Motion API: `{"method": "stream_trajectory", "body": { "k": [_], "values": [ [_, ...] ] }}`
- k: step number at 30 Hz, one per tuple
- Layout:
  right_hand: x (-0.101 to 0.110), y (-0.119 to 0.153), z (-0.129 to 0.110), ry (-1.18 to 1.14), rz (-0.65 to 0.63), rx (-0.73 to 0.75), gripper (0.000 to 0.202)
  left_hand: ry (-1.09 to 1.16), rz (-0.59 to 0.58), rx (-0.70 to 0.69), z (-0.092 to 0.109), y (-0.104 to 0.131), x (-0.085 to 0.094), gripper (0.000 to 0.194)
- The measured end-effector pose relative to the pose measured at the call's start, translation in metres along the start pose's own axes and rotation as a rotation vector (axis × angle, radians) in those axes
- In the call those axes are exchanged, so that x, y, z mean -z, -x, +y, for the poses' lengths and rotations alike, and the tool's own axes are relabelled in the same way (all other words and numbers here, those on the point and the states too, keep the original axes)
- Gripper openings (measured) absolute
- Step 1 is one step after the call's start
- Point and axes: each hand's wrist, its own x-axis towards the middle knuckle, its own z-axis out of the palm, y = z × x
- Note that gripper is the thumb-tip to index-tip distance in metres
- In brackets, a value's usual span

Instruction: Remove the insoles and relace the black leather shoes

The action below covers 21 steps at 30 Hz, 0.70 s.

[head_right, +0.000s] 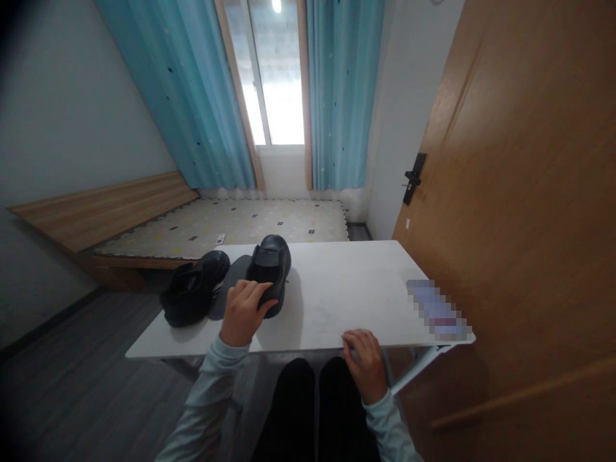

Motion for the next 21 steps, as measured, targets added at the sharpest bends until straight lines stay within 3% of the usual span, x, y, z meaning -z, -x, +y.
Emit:
{"method": "stream_trajectory", "body": {
  "k": [4, 9, 16, 21],
  "values": [
    [0.002, -0.001, -0.001, 0.001, 0.001, 0.007, 0.016, 0.078, -0.024, 0.007, 0.036, -0.006, -0.015, 0.027],
    [0.003, -0.004, -0.004, 0.007, 0.002, -0.002, 0.015, 0.150, -0.063, 0.012, 0.066, -0.004, -0.035, 0.027],
    [0.004, -0.002, -0.004, 0.026, -0.004, -0.009, 0.014, 0.214, -0.083, 0.028, 0.092, 0.007, -0.045, 0.033],
    [0.006, -0.002, -0.006, 0.029, -0.012, -0.024, 0.013, 0.256, -0.086, 0.035, 0.097, 0.010, -0.044, 0.029]
  ]
}}
